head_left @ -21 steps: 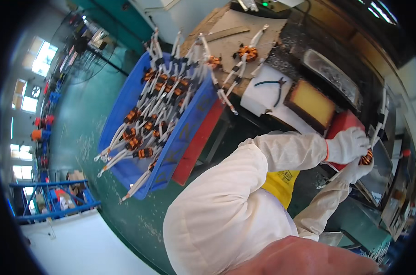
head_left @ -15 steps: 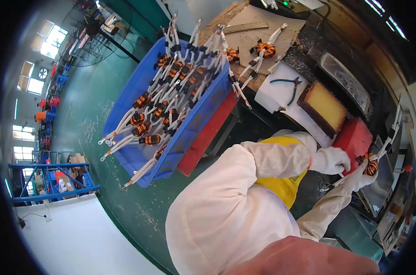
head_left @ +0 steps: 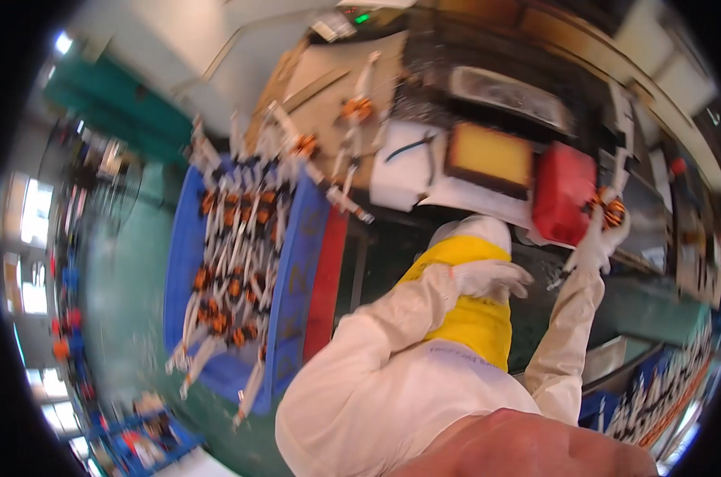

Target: Tinning the wire ends of electrical coils using a solder pot in a fabrication facility.

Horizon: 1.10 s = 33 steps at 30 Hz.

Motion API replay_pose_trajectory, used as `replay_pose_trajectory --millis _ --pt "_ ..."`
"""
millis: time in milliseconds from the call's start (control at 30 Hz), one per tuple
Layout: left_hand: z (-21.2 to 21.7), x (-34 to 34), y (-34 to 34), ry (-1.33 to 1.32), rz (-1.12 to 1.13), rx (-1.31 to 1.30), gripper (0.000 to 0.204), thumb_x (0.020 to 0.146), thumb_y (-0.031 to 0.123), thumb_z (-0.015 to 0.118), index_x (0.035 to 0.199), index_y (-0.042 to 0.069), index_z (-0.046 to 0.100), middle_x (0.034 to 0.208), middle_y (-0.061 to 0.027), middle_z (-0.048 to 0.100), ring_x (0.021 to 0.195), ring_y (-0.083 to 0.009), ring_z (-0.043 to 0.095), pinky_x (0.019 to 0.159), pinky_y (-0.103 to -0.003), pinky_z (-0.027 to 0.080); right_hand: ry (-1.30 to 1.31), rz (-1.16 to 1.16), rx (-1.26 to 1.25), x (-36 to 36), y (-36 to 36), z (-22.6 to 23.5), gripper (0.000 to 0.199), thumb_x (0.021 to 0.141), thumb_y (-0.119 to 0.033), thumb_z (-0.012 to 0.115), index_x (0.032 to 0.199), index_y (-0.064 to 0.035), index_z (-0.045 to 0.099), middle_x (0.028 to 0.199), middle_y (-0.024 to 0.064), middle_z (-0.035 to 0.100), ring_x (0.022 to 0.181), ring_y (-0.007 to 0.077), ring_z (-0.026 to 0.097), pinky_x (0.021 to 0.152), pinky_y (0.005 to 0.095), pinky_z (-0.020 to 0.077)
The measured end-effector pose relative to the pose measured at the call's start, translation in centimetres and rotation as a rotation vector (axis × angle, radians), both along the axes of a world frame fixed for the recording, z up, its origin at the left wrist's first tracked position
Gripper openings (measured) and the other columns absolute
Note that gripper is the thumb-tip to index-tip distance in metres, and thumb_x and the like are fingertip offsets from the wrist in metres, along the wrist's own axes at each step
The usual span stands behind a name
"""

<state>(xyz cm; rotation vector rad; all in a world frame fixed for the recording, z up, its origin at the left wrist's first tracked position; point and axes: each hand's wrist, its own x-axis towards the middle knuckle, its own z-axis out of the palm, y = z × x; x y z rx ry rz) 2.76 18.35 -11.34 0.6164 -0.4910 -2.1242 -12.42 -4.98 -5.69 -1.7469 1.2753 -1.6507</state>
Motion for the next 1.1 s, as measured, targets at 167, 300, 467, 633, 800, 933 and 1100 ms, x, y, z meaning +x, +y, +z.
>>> replay_pose_trajectory --millis 167,300,467,633,800,933,1100 --pt "-0.6 -0.6 -1.2 0.092 0.041 0.043 0.047 0.102 0.029 0.054 0.142 0.008 0.044 0.123 -0.0116 0.063 0.084 -0.0139 0.062 0.081 -0.03 0.054 0.064 -0.063 -0.02 0.2 0.0 0.0 0.068 0.084 -0.013 0.079 0.14 0.0004 0.042 0.131 0.0177 0.049 0.119 0.0277 0.052 0.104 0.0371 0.0412" --pt "-1.1 -1.2 -0.8 0.124 0.014 0.063 0.048 0.103 0.03 0.052 0.144 0.008 0.042 0.126 -0.0114 0.061 0.087 -0.0157 0.063 0.087 -0.033 0.054 0.058 -0.11 0.011 -0.2 0.7 0.0 0.068 0.085 -0.011 0.077 0.141 -0.0003 0.041 0.133 0.0172 0.049 0.121 0.0277 0.053 0.105 0.0362 0.0418" --pt "-0.7 -1.6 -1.8 0.208 -0.004 0.046 0.05 0.103 0.032 0.05 0.147 0.01 0.038 0.133 -0.0125 0.057 0.103 -0.0222 0.061 0.098 -0.04 0.049 -0.092 -0.065 0.034 -0.8 0.0 -0.2 0.068 0.084 -0.009 0.077 0.14 -0.0001 0.04 0.133 0.0168 0.048 0.121 0.0279 0.053 0.105 0.0358 0.0413" --pt "-1.5 -1.3 -1.8 0.2 -0.017 0.033 0.052 0.103 0.033 0.05 0.148 0.01 0.037 0.135 -0.013 0.055 0.109 -0.0231 0.058 0.1 -0.041 0.047 0.063 -0.155 -0.016 0.0 0.9 0.2 0.068 0.084 -0.012 0.078 0.14 -0.0026 0.041 0.133 0.0167 0.049 0.121 0.0295 0.053 0.106 0.0364 0.0406" --pt "-1.6 -1.3 -1.9 0.172 -0.017 0.029 0.052 0.103 0.034 0.05 0.148 0.01 0.037 0.136 -0.0126 0.055 0.107 -0.0229 0.059 0.099 -0.041 0.048 0.05 -0.221 -0.004 0.5 0.7 -0.2 0.067 0.085 -0.013 0.077 0.141 -0.0056 0.042 0.133 0.0174 0.051 0.121 0.0309 0.055 0.105 0.0361 0.0416" --pt "-1.9 -0.9 -1.8 0.161 -0.008 0.026 0.052 0.103 0.034 0.05 0.148 0.01 0.037 0.136 -0.0122 0.054 0.108 -0.0226 0.059 0.099 -0.041 0.047 -0.002 -0.196 -0.031 1.3 0.3 -0.8 0.066 0.085 -0.013 0.077 0.141 -0.0053 0.042 0.132 0.018 0.053 0.121 0.0321 0.055 0.105 0.0362 0.0423" --pt "-2.9 -1.9 -1.5 0.137 0.009 -0.02 0.061 0.1 0.039 0.056 0.15 0.013 0.034 0.137 -0.0111 0.053 0.11 -0.0202 0.056 0.096 -0.038 0.047 0.0 -0.114 -0.101 0.8 0.4 -1.3 0.064 0.088 -0.003 0.072 0.142 -0.0054 0.04 0.136 0.0151 0.047 0.124 0.026 0.05 0.108 0.0358 0.0384"
